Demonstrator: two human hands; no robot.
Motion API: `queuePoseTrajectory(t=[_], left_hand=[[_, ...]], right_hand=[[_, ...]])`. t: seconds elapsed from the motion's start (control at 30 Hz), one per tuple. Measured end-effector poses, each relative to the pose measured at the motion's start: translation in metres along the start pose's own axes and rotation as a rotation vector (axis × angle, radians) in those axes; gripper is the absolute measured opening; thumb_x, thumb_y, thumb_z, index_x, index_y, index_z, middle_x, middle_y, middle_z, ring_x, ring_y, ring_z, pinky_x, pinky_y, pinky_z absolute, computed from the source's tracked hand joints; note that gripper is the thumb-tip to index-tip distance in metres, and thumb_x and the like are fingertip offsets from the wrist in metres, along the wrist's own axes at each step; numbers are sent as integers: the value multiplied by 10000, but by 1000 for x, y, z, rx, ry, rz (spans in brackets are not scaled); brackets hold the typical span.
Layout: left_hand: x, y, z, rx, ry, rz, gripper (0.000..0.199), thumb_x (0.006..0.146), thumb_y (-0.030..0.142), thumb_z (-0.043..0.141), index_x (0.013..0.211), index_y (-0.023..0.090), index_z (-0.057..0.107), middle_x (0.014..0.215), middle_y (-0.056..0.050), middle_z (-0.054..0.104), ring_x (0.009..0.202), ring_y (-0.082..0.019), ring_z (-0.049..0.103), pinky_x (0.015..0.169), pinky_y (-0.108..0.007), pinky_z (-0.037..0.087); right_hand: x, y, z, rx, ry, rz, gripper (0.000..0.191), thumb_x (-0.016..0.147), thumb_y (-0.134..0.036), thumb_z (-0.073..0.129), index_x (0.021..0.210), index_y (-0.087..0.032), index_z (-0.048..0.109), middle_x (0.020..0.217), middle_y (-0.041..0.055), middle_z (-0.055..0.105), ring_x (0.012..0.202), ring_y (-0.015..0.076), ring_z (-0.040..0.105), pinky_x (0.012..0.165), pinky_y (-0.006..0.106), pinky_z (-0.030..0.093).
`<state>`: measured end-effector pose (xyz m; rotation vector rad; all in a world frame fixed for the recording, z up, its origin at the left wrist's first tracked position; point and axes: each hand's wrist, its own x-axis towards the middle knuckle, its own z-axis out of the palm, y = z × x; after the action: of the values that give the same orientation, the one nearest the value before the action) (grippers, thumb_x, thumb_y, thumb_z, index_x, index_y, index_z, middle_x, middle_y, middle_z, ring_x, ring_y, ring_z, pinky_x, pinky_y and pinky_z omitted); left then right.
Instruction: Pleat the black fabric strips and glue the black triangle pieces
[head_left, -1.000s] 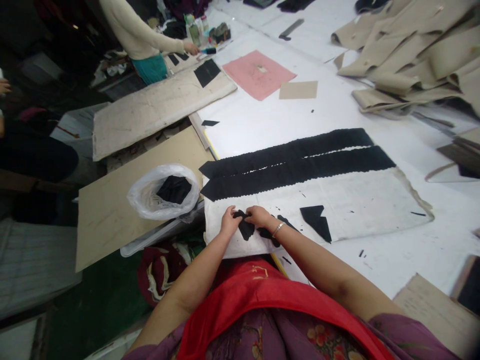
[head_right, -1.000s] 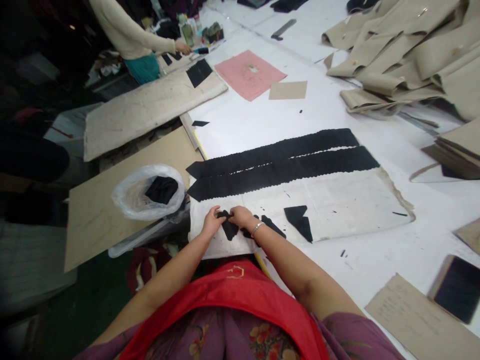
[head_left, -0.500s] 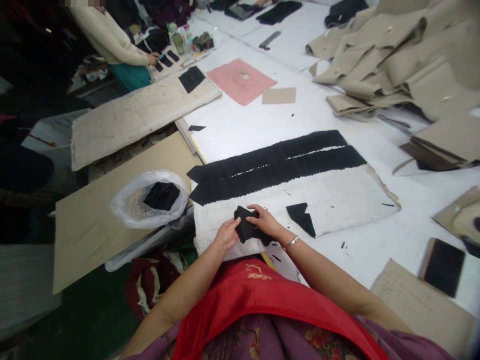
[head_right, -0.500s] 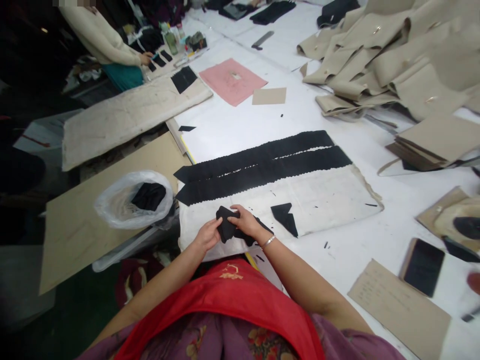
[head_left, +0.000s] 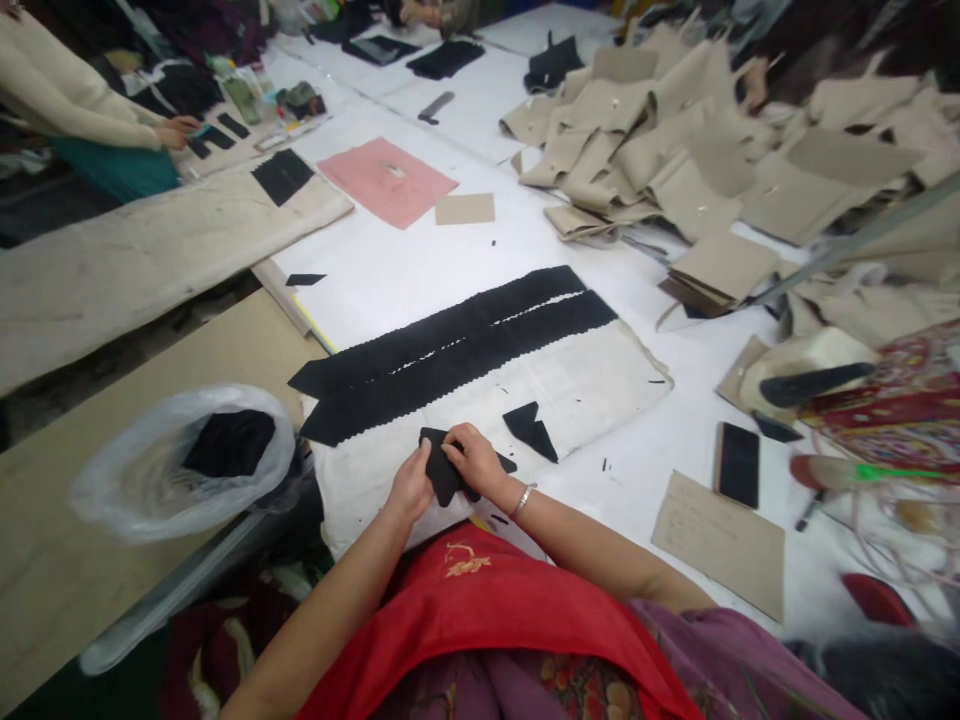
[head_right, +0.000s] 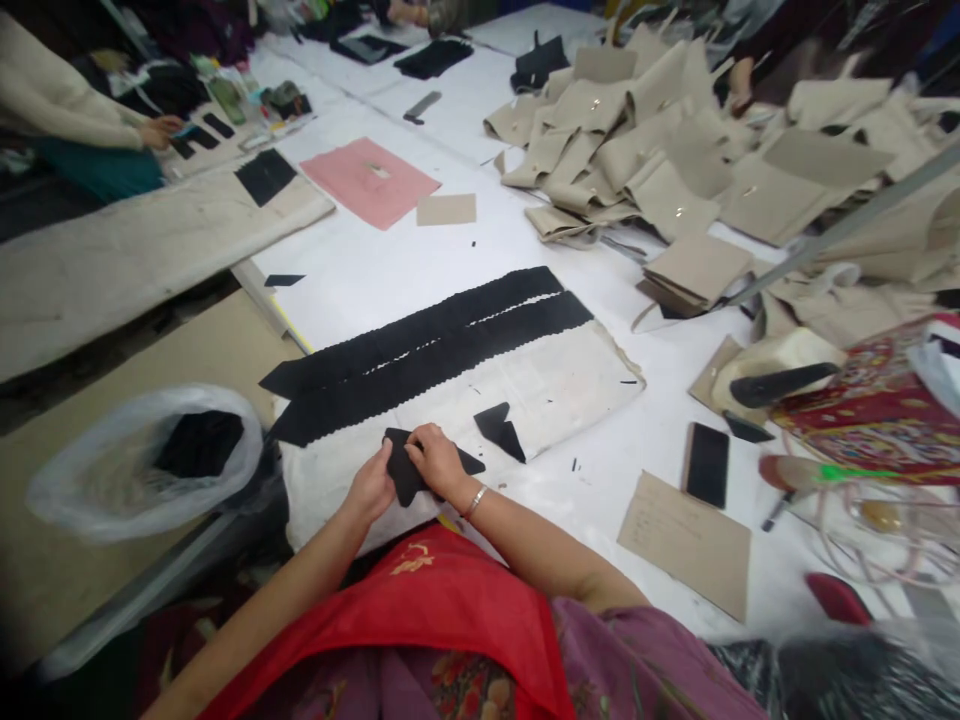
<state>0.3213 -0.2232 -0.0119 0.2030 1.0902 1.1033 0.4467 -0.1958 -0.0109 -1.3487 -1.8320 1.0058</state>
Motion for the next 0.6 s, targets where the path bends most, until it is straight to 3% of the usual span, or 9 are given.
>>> queuePoseTrajectory(t=[0.1, 0.2, 0.3, 0.37, 0.43, 0.5, 0.6], left_hand=[[-2, -7, 2, 89, -106, -30, 361, 710, 285, 693, 1023, 128, 605, 926, -84, 686, 883, -201, 638, 853, -324, 469], [-1, -11, 1, 66, -128, -94, 339, 704, 240, 692, 1014, 136, 604, 931, -83, 689, 904, -220, 637, 875, -365, 466], [3, -8, -2, 19, -154, -119, 300, 726, 219, 663, 1006, 124, 608, 958, -100, 685, 954, -233, 624, 912, -390, 448], [6, -5, -4, -5, -183, -129, 276, 745, 214, 640, 1000, 113, 613, 983, -109, 678, 983, -232, 613, 935, -386, 433], [9, -1, -5, -17, -212, -156, 257, 760, 218, 621, 991, 104, 615, 994, -116, 673, 991, -233, 609, 942, -390, 425], [12, 1, -3, -23, -225, -175, 263, 771, 226, 609, 1004, 106, 608, 998, -117, 670, 992, -235, 606, 938, -400, 423], [12, 3, 6, -41, -203, -161, 297, 766, 226, 610, 1045, 128, 592, 986, -108, 670, 992, -235, 603, 925, -409, 422]], right_hand=[[-4, 4, 0, 39, -40, 50, 95, 837, -191, 467, 817, -191, 559, 843, 26, 559, 839, 150, 517, 806, 303, 422], [-6, 11, -12, 110, -64, 76, 181, 857, -224, 440, 1000, -197, 547, 981, 37, 586, 909, 144, 537, 853, 305, 417], [-7, 32, -43, -7, 77, 199, 301, 837, -269, 480, 1123, -177, 498, 1094, 78, 562, 875, 152, 554, 829, 309, 433], [-7, 53, -71, -248, 217, 317, 292, 823, -275, 498, 1077, -135, 530, 1071, 122, 557, 909, 185, 537, 839, 331, 417], [-5, 74, -99, -509, 249, 452, 311, 810, -327, 523, 1012, -93, 565, 1057, 169, 552, 985, 235, 500, 846, 360, 392], [-1, 90, -119, -631, 129, 600, 395, 810, -443, 504, 907, -75, 612, 1017, 192, 561, 970, 250, 504, 796, 357, 396], [7, 93, -132, -610, 15, 648, 453, 770, -531, 508, 734, -103, 653, 846, 154, 612, 827, 219, 559, 672, 311, 411]])
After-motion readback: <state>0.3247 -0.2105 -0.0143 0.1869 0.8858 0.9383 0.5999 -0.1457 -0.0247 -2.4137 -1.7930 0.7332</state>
